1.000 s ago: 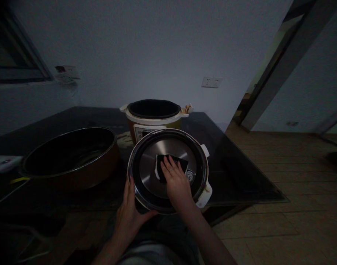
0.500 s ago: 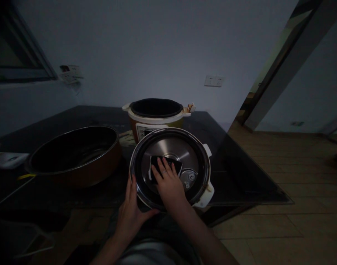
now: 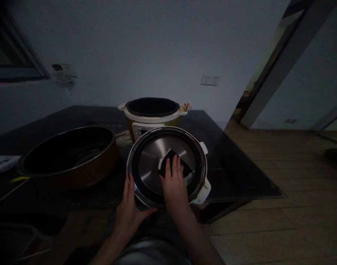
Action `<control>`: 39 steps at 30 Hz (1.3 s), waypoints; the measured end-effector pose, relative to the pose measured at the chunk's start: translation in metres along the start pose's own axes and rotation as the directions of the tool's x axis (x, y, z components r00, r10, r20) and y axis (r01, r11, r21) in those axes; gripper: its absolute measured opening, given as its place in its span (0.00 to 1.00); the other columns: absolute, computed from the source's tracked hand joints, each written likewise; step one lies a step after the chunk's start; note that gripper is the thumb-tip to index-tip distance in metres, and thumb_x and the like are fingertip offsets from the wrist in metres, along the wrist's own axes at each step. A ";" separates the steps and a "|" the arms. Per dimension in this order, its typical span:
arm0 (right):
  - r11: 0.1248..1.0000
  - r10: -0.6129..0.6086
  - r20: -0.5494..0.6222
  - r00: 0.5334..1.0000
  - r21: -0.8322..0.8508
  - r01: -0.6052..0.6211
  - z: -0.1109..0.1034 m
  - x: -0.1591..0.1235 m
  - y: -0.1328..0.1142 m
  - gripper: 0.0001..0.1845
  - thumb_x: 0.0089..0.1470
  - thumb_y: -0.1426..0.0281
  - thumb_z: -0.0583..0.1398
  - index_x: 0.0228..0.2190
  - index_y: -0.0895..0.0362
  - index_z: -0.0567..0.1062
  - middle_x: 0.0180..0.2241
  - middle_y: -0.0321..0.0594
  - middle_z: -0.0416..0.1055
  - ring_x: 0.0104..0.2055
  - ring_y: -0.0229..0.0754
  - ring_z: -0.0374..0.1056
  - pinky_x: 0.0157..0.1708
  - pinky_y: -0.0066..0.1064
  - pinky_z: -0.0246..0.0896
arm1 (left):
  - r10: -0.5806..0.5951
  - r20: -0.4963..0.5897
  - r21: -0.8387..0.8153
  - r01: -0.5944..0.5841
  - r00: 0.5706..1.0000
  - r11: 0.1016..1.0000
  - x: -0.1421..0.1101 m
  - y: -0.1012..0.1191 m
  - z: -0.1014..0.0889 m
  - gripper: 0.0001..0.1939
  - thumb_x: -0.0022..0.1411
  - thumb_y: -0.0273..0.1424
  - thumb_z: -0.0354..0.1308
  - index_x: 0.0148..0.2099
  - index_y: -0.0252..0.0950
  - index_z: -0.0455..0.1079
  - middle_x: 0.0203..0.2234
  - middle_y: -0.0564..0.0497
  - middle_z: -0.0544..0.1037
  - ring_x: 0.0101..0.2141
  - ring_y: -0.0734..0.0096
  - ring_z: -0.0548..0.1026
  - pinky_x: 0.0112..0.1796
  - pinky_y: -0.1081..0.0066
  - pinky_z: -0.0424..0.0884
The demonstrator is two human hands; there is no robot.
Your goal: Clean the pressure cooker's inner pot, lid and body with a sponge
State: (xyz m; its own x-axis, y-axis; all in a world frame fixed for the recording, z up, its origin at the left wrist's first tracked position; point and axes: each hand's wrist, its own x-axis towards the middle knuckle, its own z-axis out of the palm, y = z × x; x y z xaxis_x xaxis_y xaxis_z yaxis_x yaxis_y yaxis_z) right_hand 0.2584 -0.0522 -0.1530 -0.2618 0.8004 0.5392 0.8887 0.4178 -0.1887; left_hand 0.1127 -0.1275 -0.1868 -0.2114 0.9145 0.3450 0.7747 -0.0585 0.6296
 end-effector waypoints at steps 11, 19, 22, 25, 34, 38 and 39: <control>0.999 -0.053 0.050 0.997 0.007 0.053 0.008 -0.028 -0.036 0.33 0.53 0.86 0.47 0.61 0.69 0.56 0.65 0.61 0.43 0.68 0.56 0.27 0.59 0.51 0.56 | -0.040 0.030 0.030 0.039 0.999 0.999 -0.002 0.001 0.001 0.66 0.46 0.37 0.68 0.68 0.45 0.17 0.68 0.36 0.35 0.62 0.44 0.58 0.41 0.55 0.76; 0.956 -0.258 0.215 0.942 0.195 0.218 0.003 -0.034 -0.036 0.33 0.53 0.85 0.48 0.60 0.63 0.60 0.65 0.53 0.48 0.68 0.51 0.36 0.60 0.54 0.51 | -0.080 0.070 0.000 0.080 0.994 0.997 -0.001 0.005 -0.004 0.61 0.50 0.33 0.65 0.69 0.43 0.20 0.68 0.35 0.35 0.62 0.45 0.58 0.42 0.57 0.75; 0.956 -0.222 0.197 0.955 0.235 0.173 0.004 -0.034 -0.034 0.33 0.53 0.85 0.46 0.61 0.63 0.59 0.65 0.52 0.49 0.69 0.49 0.37 0.61 0.54 0.50 | -0.093 0.077 -0.004 0.093 0.993 0.996 -0.001 0.005 -0.005 0.61 0.49 0.34 0.65 0.69 0.43 0.21 0.68 0.36 0.35 0.61 0.45 0.58 0.42 0.57 0.75; 0.961 -0.197 0.141 0.970 0.222 0.163 0.003 -0.032 -0.030 0.32 0.54 0.84 0.46 0.61 0.63 0.59 0.65 0.52 0.47 0.69 0.49 0.28 0.60 0.58 0.47 | -0.087 0.066 0.007 0.086 0.994 0.996 -0.001 0.004 -0.004 0.62 0.48 0.37 0.66 0.69 0.44 0.21 0.68 0.36 0.35 0.61 0.45 0.59 0.42 0.56 0.75; 0.983 -0.078 0.035 0.996 0.168 0.071 0.004 -0.006 -0.010 0.35 0.53 0.87 0.41 0.61 0.65 0.57 0.66 0.55 0.47 0.69 0.49 0.27 0.62 0.58 0.44 | -0.018 0.008 0.009 0.018 1.000 1.000 -0.001 0.002 0.000 0.68 0.44 0.42 0.70 0.69 0.45 0.20 0.68 0.36 0.37 0.63 0.44 0.55 0.44 0.53 0.74; 0.984 -0.015 -0.004 1.000 0.178 0.016 0.002 0.015 0.004 0.36 0.52 0.87 0.41 0.63 0.64 0.54 0.66 0.55 0.47 0.69 0.48 0.33 0.62 0.55 0.46 | -0.050 0.030 0.006 0.049 0.998 0.999 -0.001 0.002 -0.001 0.67 0.44 0.40 0.69 0.69 0.45 0.20 0.68 0.36 0.38 0.63 0.43 0.54 0.44 0.52 0.74; 0.985 -0.008 0.000 1.000 0.175 0.008 0.001 0.021 0.007 0.37 0.52 0.87 0.42 0.63 0.63 0.54 0.66 0.56 0.47 0.69 0.49 0.35 0.62 0.55 0.46 | -0.062 0.037 0.008 0.062 0.997 0.998 -0.001 0.002 -0.001 0.67 0.44 0.40 0.69 0.69 0.45 0.20 0.68 0.36 0.38 0.63 0.43 0.55 0.44 0.52 0.73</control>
State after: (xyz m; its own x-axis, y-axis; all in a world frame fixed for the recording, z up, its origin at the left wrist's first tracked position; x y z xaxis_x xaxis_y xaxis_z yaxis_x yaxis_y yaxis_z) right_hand 0.2587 -0.0323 -0.1433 -0.2688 0.7970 0.5409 0.8071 0.4929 -0.3251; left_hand 0.1138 -0.1287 -0.1854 -0.2366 0.9306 0.2792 0.7647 0.0010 0.6444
